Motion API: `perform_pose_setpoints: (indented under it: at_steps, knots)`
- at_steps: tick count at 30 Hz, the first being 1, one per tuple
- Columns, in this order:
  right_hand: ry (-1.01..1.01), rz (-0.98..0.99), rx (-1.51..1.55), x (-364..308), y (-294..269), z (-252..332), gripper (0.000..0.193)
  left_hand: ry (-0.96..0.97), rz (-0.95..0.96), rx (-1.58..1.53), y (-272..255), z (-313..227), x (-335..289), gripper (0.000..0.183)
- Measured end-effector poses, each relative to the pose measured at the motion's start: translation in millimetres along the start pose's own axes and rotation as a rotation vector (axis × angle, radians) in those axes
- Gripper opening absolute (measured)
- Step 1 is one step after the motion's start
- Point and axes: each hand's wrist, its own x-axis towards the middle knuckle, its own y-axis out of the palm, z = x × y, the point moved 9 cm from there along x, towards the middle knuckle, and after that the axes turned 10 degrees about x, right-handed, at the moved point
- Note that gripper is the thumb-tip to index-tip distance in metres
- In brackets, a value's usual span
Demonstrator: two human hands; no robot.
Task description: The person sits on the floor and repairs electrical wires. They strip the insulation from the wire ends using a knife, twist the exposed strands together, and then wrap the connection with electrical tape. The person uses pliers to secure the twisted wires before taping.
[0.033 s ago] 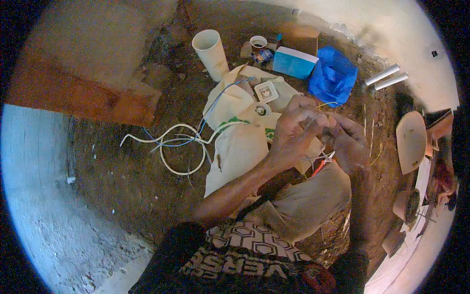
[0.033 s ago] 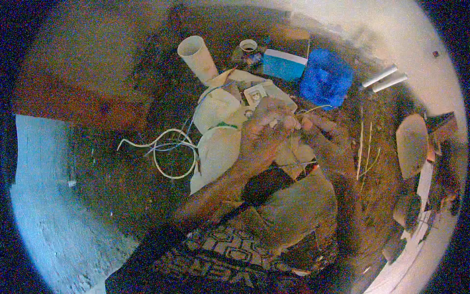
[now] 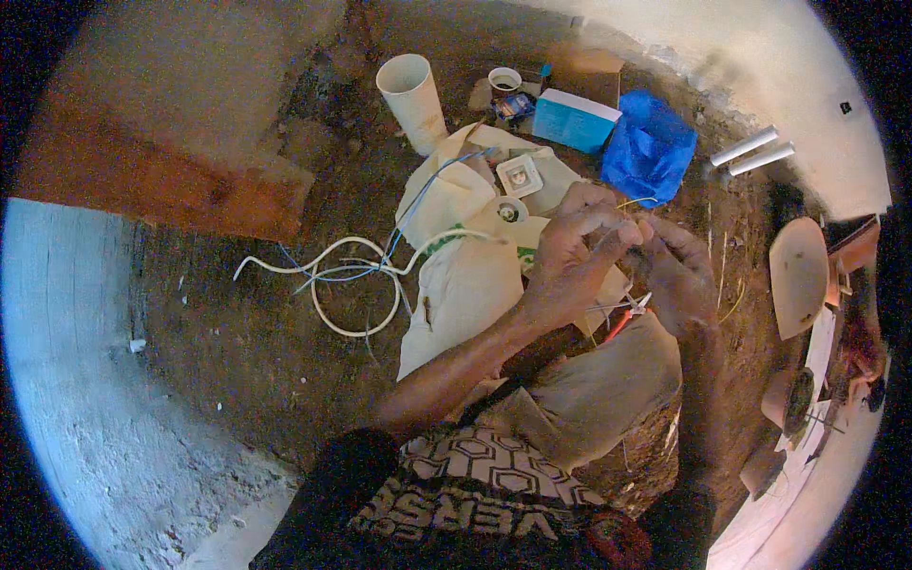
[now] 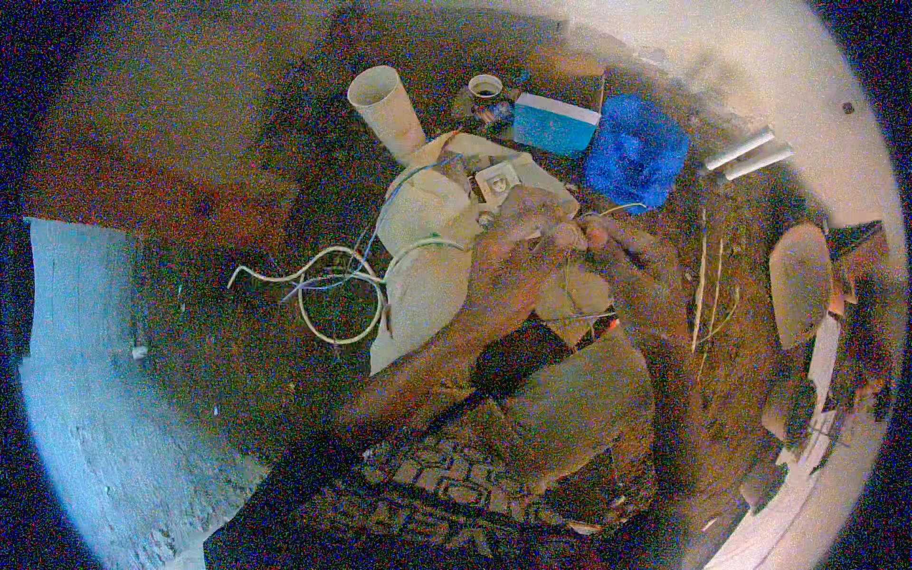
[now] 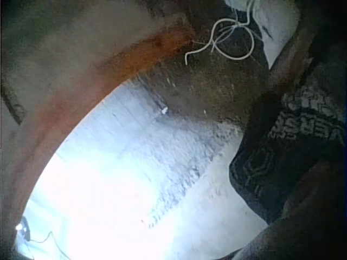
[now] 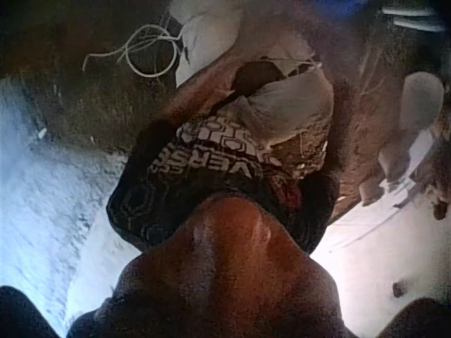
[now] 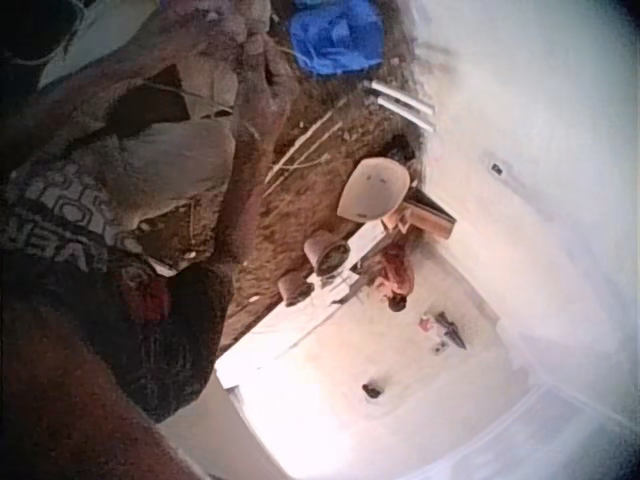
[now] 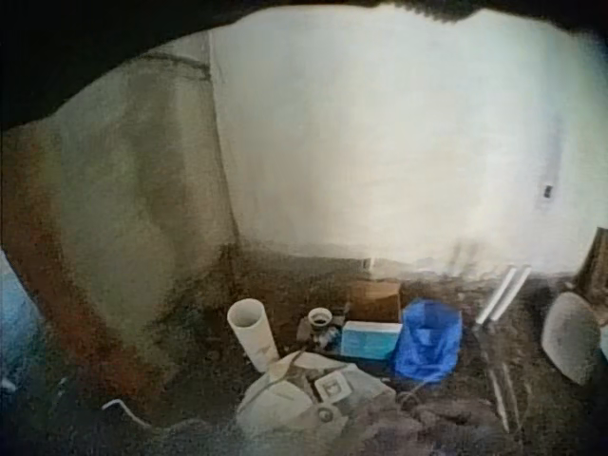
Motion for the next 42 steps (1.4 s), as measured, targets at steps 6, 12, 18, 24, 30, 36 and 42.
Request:
perform_pose_setpoints:
  at_steps: [6,12,18,24,30,36,42]
  knots:
    - [-0.084,-0.155,0.04,4,-8,4,0.029,0.024,-0.018,0.856,-82,17,77,0.04]
    - [-0.115,-0.077,0.307,17,24,0,0.024,-0.387,0.26,1.64,-167,122,90,0.042]
    - [-0.105,-0.119,0.419,11,30,12,0.019,-0.063,0.111,1.171,-159,67,84,0.02]
    - [-0.011,0.073,0.55,34,63,10,0.019,-0.137,0.137,0.828,-126,-28,59,0.015]
    - [-0.101,0.204,0.222,46,98,21,0.024,-0.109,0.189,0.628,-113,-53,36,0.015]
    - [-0.17,0.189,0.102,46,96,22,0.02,-0.141,0.233,0.608,-105,-60,28,0.013]
    - [-0.41,0.381,0.029,45,98,37,0.021,-0.212,0.45,0.636,-88,-48,22,0.011]
